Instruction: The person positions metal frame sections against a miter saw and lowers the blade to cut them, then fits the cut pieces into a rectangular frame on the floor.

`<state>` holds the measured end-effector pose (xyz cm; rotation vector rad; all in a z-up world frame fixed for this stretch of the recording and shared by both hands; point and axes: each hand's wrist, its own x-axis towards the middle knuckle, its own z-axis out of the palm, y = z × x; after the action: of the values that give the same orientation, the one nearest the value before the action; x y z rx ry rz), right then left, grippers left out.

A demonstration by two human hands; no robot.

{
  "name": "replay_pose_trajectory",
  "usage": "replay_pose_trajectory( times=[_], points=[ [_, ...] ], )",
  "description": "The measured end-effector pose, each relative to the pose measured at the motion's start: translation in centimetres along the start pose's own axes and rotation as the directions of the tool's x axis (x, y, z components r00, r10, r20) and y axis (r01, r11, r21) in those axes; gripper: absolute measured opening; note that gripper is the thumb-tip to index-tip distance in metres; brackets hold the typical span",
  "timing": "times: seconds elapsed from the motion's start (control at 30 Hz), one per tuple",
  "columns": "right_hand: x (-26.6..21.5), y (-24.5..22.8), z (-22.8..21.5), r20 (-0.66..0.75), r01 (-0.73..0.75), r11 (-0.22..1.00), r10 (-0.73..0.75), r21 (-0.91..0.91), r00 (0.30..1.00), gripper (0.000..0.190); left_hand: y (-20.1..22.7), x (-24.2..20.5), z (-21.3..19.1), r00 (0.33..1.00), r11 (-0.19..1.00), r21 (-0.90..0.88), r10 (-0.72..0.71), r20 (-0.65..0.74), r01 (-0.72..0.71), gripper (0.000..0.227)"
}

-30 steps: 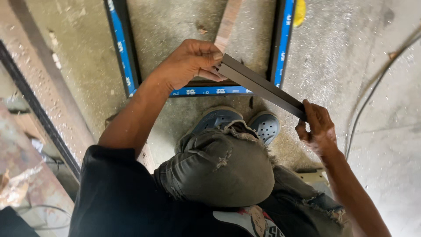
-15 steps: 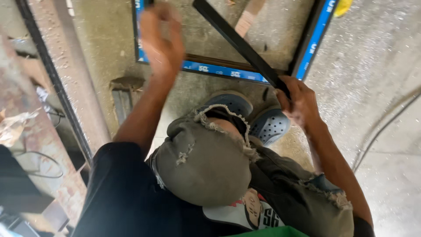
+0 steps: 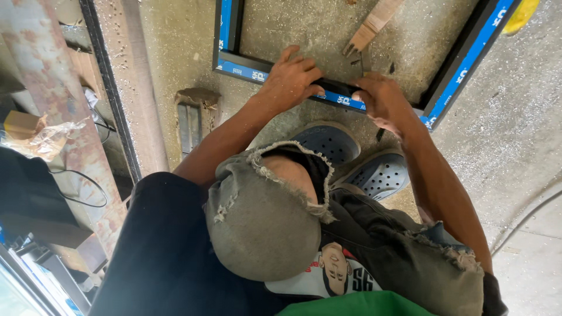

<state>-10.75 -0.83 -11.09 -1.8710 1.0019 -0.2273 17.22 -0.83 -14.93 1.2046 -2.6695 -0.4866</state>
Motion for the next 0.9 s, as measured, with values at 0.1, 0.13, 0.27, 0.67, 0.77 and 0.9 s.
replay_pose_trajectory(
  times=[0.1, 0.13, 0.27, 0.67, 0.77, 0.9],
  points=[
    [0.0, 0.1, -0.4, 0.078, -0.148, 0.989, 0.145, 0.023, 0.986, 0.025, 0.0, 0.6, 1.1, 1.0, 0.998, -0.055, 0.011, -0.001, -0.011, 0.037],
    [0.0, 0.2, -0.4, 0.089, -0.173, 0.984, 0.169, 0.04, 0.982, 0.027, 0.2, 0.6, 1.6, 0.999, 0.995, -0.104, 0.0, 0.032, 0.003, 0.035],
    [0.3, 0.5, -0.6, 0.137, -0.238, 0.97, 0.229, 0.053, 0.964, 0.027, 0.4, 0.7, 2.2, 0.999, 0.988, -0.155, -0.003, 0.04, 0.009, 0.03],
    [0.5, 0.1, -2.5, 0.182, -0.354, 0.935, 0.347, 0.006, 0.92, 0.03, 1.1, 2.1, 2.1, 0.997, 0.979, -0.203, -0.005, 0.078, 0.02, 0.032],
    [0.6, 0.1, -1.6, 0.157, -0.304, 0.952, 0.295, 0.038, 0.943, 0.031, 0.7, 1.4, 2.3, 0.99, 0.979, -0.195, -0.035, 0.139, 0.062, 0.031],
    [1.1, -0.3, -0.6, 0.131, -0.312, 0.947, 0.301, 0.078, 0.945, 0.025, 0.3, 0.5, 1.9, 0.99, 0.988, -0.149, -0.009, 0.143, 0.031, 0.035]
  ],
)
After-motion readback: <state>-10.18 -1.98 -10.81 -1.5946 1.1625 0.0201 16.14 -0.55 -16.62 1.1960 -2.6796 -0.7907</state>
